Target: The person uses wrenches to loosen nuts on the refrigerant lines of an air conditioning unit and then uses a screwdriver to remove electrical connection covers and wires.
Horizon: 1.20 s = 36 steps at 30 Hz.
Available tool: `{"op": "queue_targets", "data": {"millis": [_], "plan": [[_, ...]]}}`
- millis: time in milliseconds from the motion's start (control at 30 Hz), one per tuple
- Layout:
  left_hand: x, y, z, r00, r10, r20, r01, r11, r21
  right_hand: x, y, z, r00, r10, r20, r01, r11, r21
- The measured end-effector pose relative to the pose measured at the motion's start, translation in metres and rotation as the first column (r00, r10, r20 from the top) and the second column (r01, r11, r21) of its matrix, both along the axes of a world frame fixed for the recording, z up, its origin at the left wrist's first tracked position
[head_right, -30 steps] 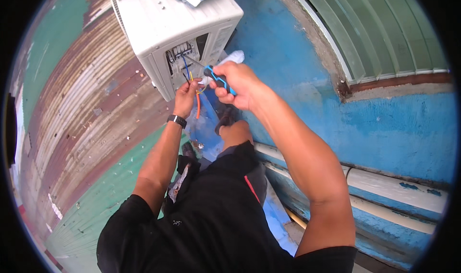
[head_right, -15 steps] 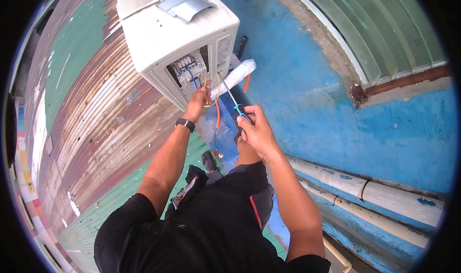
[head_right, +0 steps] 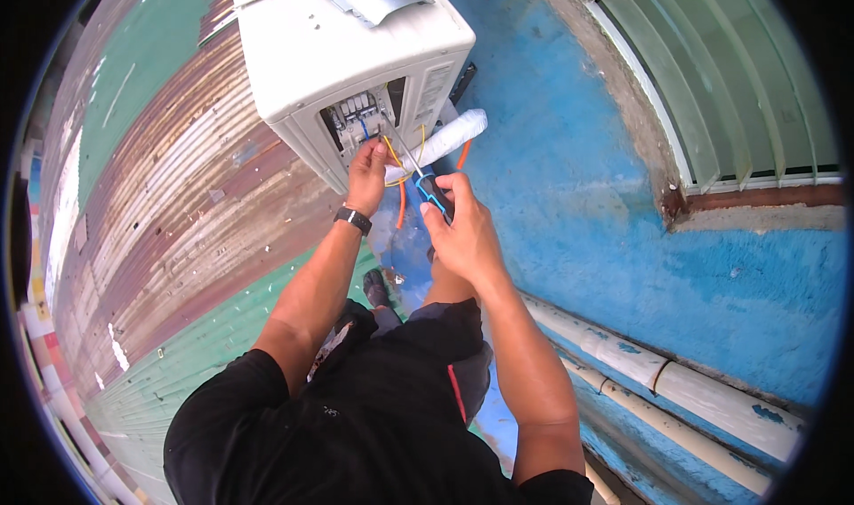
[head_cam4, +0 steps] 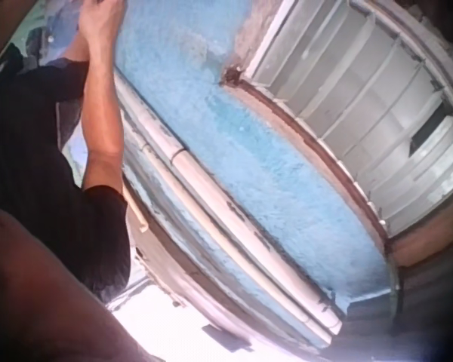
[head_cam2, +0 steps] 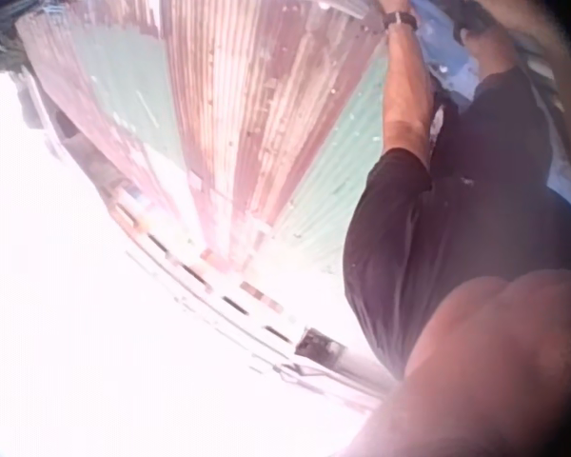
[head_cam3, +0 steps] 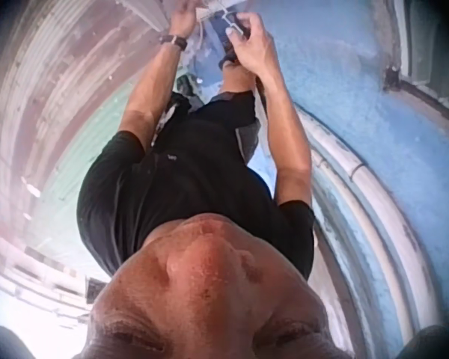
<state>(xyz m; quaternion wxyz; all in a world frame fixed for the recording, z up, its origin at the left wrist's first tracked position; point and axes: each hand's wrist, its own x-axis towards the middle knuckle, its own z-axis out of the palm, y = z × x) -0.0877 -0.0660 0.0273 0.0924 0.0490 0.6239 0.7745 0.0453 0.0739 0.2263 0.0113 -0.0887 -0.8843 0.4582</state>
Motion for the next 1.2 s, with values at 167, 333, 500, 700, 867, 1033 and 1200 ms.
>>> {"op": "queue_targets", "data": {"millis": [167,333,500,700,867,1033,1200], "plan": [[0.002,0.008,0.007,0.984,0.148,-0.095,-0.156,0.985,-0.074,-0.008,0.0,0.018,1.0,0.005,0.014,-0.007,0.996,0.085],[0.007,0.0,-0.002,0.974,0.11,-0.2,-0.157,0.96,-0.234,-0.013,-0.003,0.029,0.998,0.056,0.004,-0.056,0.988,0.144],[0.014,0.005,0.006,0.972,0.132,-0.195,-0.187,0.935,-0.302,-0.017,-0.003,0.034,0.997,0.079,0.013,-0.08,0.975,0.205],[0.008,0.009,0.01,0.966,0.201,-0.161,-0.235,0.944,-0.23,-0.02,0.002,0.032,0.994,0.105,-0.034,-0.094,0.966,0.239],[0.007,0.01,0.005,0.955,0.224,-0.194,-0.265,0.939,-0.218,-0.02,0.002,0.038,0.992,0.123,-0.013,-0.116,0.961,0.25],[0.007,0.011,0.007,0.956,0.229,-0.182,-0.266,0.94,-0.215,-0.022,0.005,0.035,0.99,0.14,-0.03,-0.128,0.96,0.248],[0.006,0.008,0.01,0.954,0.241,-0.18,-0.279,0.933,-0.226,-0.026,-0.001,0.038,0.99,0.144,0.001,-0.14,0.96,0.241]]}}
